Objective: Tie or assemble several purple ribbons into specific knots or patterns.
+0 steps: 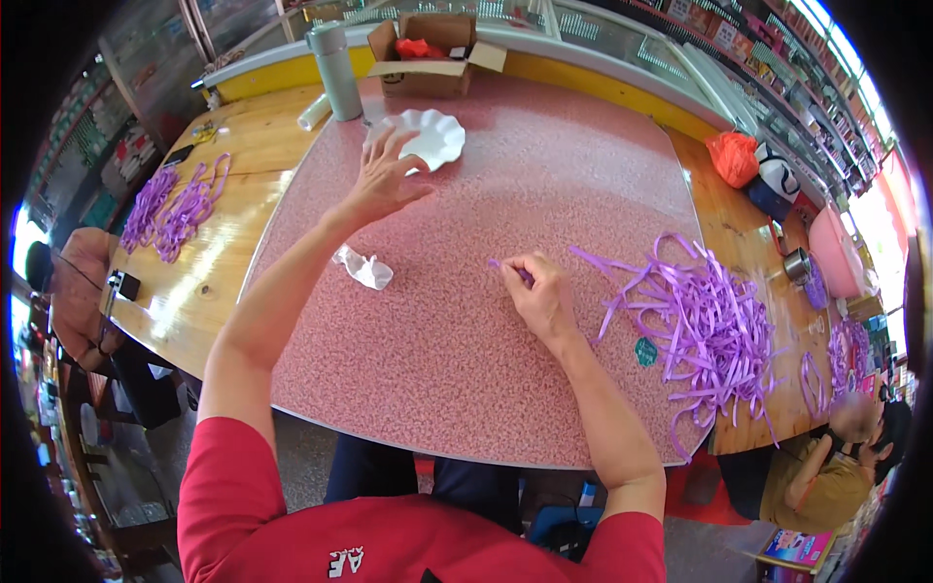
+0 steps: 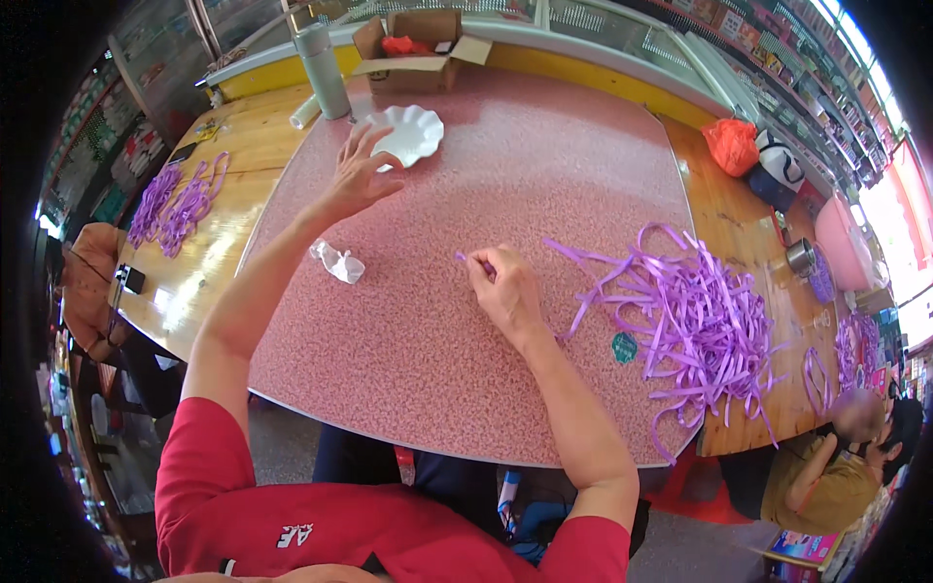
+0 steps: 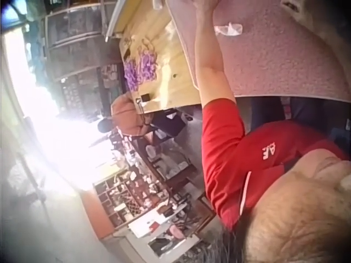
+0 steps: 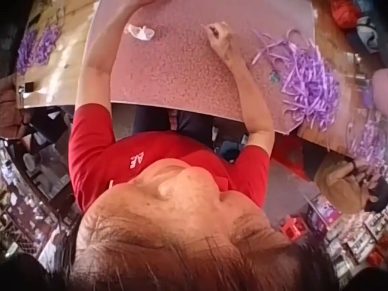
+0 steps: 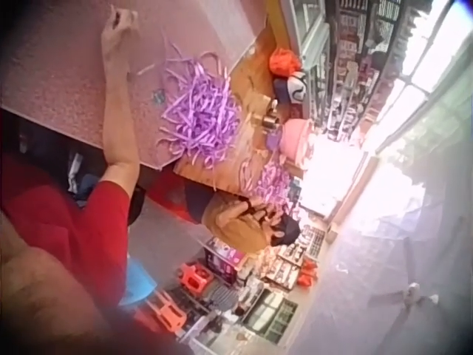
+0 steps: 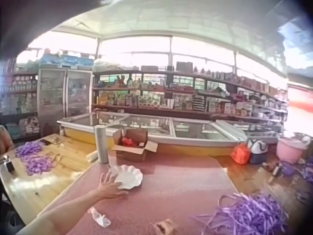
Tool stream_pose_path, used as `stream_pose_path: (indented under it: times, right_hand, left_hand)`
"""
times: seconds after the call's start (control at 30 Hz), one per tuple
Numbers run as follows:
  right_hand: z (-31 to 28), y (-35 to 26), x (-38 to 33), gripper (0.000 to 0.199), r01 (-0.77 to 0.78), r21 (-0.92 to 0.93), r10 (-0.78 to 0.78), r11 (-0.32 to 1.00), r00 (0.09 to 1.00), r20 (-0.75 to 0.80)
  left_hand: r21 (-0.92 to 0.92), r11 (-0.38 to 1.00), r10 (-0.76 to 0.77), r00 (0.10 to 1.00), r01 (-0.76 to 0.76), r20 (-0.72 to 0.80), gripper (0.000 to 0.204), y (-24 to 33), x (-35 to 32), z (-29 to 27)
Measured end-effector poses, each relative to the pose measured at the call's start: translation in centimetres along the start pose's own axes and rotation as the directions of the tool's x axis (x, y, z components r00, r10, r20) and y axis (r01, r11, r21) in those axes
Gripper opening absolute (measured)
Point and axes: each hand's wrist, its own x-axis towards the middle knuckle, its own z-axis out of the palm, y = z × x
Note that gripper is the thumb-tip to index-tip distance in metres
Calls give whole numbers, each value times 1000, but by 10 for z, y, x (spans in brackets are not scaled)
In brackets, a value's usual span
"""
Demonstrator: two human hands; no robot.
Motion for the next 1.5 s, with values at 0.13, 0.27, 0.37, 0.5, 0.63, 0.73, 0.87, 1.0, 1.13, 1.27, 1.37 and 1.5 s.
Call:
stream_pose_path:
  times: [0.13, 0.27, 0.37, 0.5, 0.63, 0.73, 0.87, 1.0, 1.13, 1.27, 1.37, 1.5]
  right_hand:
    - [-10, -10, 3, 13, -108, 273, 97, 956, 994, 52]
    - [-19, -29, 5, 14, -251, 450, 141, 857, 954, 263]
    - [-25, -46, 1, 13, -276, 447, 131, 851, 935, 329]
    - [-32, -65, -5, 17, -302, 386, 148, 872, 913, 379]
    - [-37, -79, -21, 16, -209, 341, 108, 917, 951, 291]
    - [-38, -87, -32, 14, -175, 348, 101, 921, 970, 220]
    - [-52, -104, -48, 9, -152, 294, 98, 944, 977, 189]
    - [-62, -117, -60, 8, -159, 297, 100, 941, 974, 205]
    - [-84, -132, -67, 11, -182, 406, 93, 896, 969, 230]
    - [-101, -146, -69, 12, -317, 559, 143, 766, 932, 334]
    - [-98, -148, -74, 11, -443, 650, 241, 618, 893, 380]
    - [-69, -153, -88, 9, -481, 684, 326, 548, 876, 355]
  left_hand:
    - [-759, 275, -5, 791, 590, 612, 15, 84, -9, -44]
    - [-847, -14, -70, 844, 532, 532, 20, 141, -47, -49]
    - [-840, 368, -264, 911, 399, 317, 31, 166, -61, -54]
    - [-806, 400, -309, 892, 437, 330, 21, 175, -70, -61]
    - [-747, 527, -304, 911, 406, 281, 16, 182, -71, -74]
    - [-712, 633, -210, 953, 302, 218, 14, 186, -76, -84]
    - [-536, 839, 1, 985, 93, 171, 14, 189, -80, -94]
    - [-773, 512, -98, 919, 375, 381, 14, 199, -87, -103]
    - [-789, -81, -5, 791, 609, 612, 14, 200, -93, -116]
    - [-752, -117, 59, 760, 649, 647, 13, 198, -105, -133]
    - [-756, -297, 1, 792, 583, 611, 11, 206, -114, -144]
    - [-685, -687, -176, 858, 244, 482, 10, 221, -124, -147]
